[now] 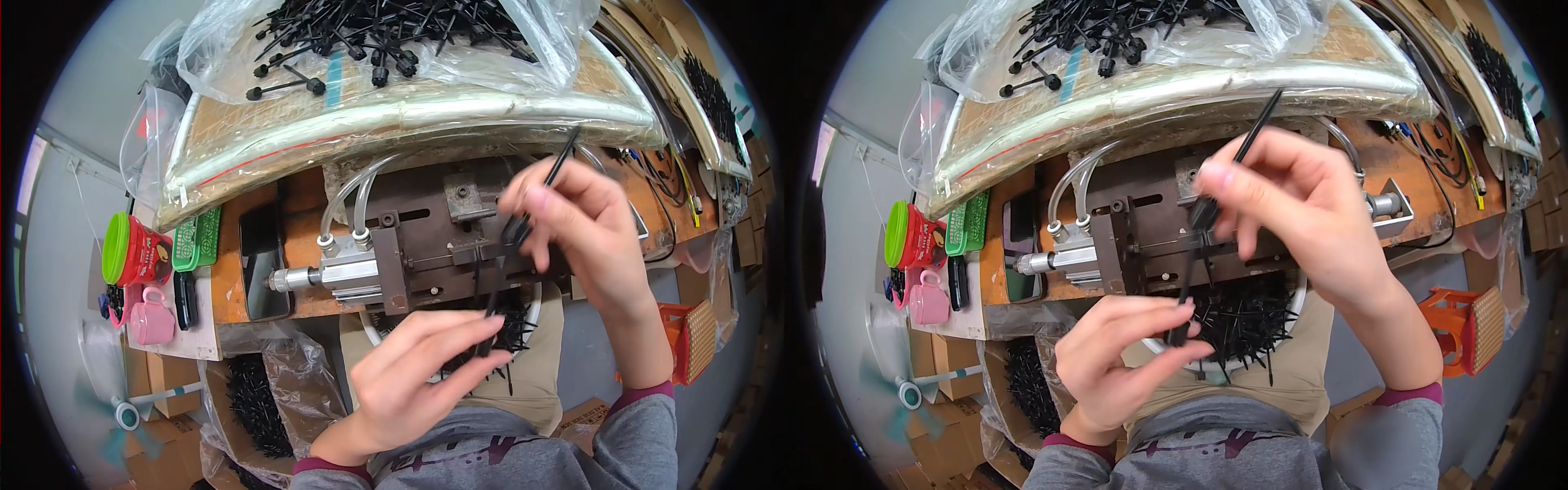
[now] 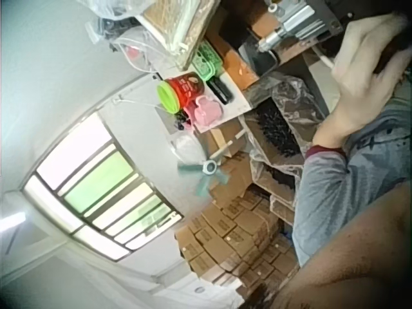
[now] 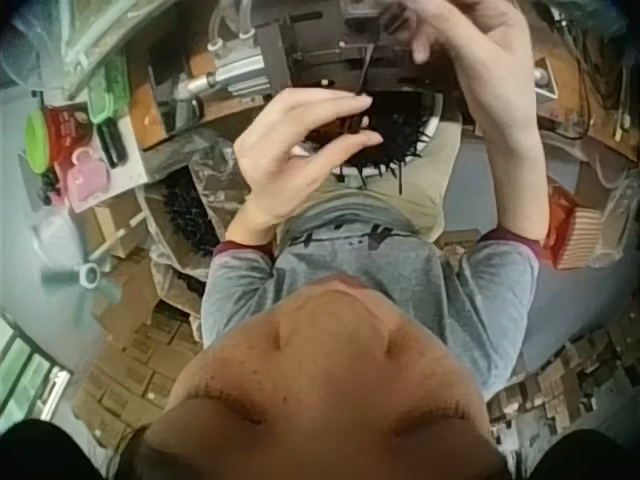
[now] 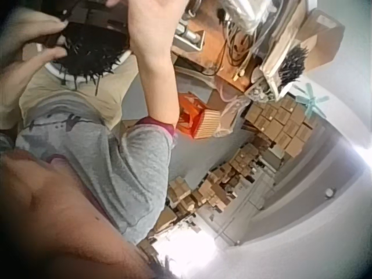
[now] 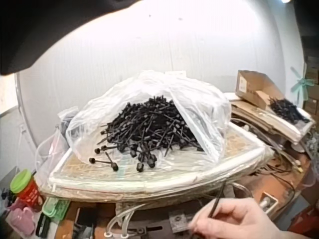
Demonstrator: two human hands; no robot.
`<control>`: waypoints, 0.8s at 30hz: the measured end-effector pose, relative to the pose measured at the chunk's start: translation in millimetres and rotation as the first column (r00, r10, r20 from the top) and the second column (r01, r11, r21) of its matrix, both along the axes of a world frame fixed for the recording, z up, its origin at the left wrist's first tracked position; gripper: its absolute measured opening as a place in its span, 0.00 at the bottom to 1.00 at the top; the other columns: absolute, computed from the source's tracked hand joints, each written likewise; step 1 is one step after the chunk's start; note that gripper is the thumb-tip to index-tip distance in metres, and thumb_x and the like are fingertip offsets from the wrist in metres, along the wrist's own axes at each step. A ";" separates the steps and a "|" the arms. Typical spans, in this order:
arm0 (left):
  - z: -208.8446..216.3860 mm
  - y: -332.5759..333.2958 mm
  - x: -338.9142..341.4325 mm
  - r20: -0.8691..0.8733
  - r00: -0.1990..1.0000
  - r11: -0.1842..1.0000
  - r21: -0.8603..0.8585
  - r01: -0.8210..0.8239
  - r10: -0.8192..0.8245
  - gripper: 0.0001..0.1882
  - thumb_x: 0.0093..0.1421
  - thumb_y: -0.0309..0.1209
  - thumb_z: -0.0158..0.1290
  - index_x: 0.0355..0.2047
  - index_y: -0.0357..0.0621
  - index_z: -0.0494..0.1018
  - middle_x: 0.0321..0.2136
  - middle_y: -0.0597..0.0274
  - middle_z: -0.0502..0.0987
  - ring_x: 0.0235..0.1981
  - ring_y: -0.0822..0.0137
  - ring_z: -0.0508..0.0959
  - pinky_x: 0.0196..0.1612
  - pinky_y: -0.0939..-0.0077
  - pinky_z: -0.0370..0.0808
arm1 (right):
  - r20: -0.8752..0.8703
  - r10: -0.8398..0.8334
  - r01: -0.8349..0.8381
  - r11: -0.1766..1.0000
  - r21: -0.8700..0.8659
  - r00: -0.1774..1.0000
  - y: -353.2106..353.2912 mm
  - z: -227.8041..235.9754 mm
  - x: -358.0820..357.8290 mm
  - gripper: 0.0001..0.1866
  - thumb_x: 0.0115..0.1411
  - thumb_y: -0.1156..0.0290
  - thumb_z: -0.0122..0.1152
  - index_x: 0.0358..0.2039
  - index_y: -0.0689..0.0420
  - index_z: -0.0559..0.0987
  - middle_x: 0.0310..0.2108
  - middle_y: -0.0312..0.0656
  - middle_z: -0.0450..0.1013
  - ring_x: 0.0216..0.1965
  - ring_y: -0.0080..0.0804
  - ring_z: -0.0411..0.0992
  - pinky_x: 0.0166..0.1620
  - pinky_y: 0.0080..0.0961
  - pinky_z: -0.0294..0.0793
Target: Assembling small black plastic fasteners by hand and using a pneumatic press.
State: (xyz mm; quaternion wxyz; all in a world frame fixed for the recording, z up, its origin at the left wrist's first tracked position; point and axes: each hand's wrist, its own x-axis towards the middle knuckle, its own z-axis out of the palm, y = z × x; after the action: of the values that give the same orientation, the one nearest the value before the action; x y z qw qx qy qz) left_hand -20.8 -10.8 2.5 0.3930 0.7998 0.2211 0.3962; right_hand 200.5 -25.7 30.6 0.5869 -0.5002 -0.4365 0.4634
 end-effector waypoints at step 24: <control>3.9 34.0 18.5 -0.394 0.918 0.955 0.288 0.075 0.047 0.17 0.49 0.32 0.71 0.40 0.43 0.82 0.39 0.56 0.84 0.26 0.68 0.82 0.30 0.77 0.77 | 0.365 -0.137 0.086 0.985 0.151 0.921 -67.3 -28.6 1.8 0.19 0.52 0.89 0.70 0.46 0.67 0.79 0.44 0.45 0.72 0.35 0.24 0.78 0.36 0.16 0.79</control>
State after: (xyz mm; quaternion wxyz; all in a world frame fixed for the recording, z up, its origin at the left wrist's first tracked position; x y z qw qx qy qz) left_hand -2.3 23.2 6.4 0.2183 0.9148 0.2280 0.2519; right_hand 202.3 -93.0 2.0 0.5503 -0.5633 -0.5408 0.2956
